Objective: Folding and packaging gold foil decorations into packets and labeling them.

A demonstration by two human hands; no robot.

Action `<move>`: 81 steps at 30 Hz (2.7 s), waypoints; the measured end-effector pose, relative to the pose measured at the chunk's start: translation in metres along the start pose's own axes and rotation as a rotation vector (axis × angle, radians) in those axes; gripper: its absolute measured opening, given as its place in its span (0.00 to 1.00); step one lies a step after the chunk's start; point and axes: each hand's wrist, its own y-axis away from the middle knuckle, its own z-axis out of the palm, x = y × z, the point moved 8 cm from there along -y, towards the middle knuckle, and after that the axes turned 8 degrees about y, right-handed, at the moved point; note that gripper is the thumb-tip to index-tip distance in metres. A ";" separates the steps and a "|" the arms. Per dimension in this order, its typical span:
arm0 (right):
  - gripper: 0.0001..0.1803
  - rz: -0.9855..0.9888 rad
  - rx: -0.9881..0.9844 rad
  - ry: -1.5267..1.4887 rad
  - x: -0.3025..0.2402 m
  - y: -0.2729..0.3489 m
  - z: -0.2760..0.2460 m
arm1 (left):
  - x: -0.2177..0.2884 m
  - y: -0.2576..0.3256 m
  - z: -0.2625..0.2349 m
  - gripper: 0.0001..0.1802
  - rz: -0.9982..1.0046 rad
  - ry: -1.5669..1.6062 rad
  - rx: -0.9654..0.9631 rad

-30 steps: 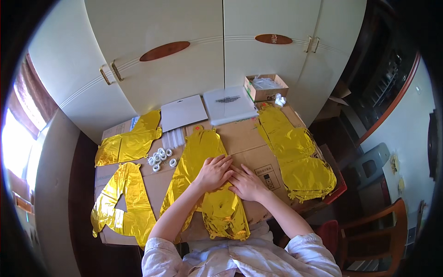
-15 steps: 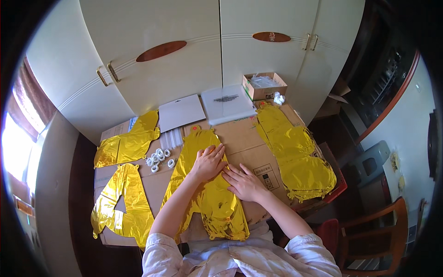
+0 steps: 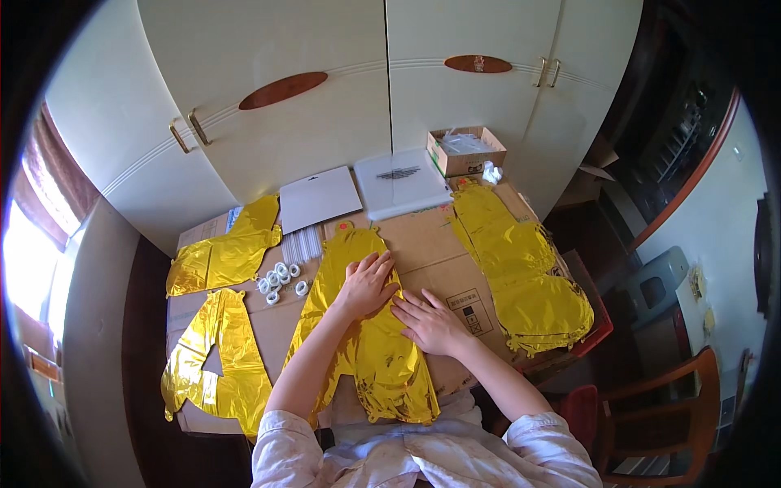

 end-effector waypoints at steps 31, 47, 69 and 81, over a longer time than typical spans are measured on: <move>0.17 -0.089 0.108 0.005 0.047 -0.027 -0.011 | -0.024 -0.026 -0.001 0.64 -0.053 -0.172 -0.234; 0.16 -0.468 0.113 0.010 0.009 0.027 -0.036 | -0.025 -0.025 0.000 0.63 -0.053 -0.203 -0.251; 0.18 -0.359 0.071 -0.006 -0.005 0.054 -0.042 | -0.008 -0.035 0.012 0.75 -0.146 -0.350 -0.372; 0.18 -0.336 0.092 -0.093 -0.003 0.055 -0.044 | -0.042 -0.052 0.002 0.53 -0.117 -0.099 -0.159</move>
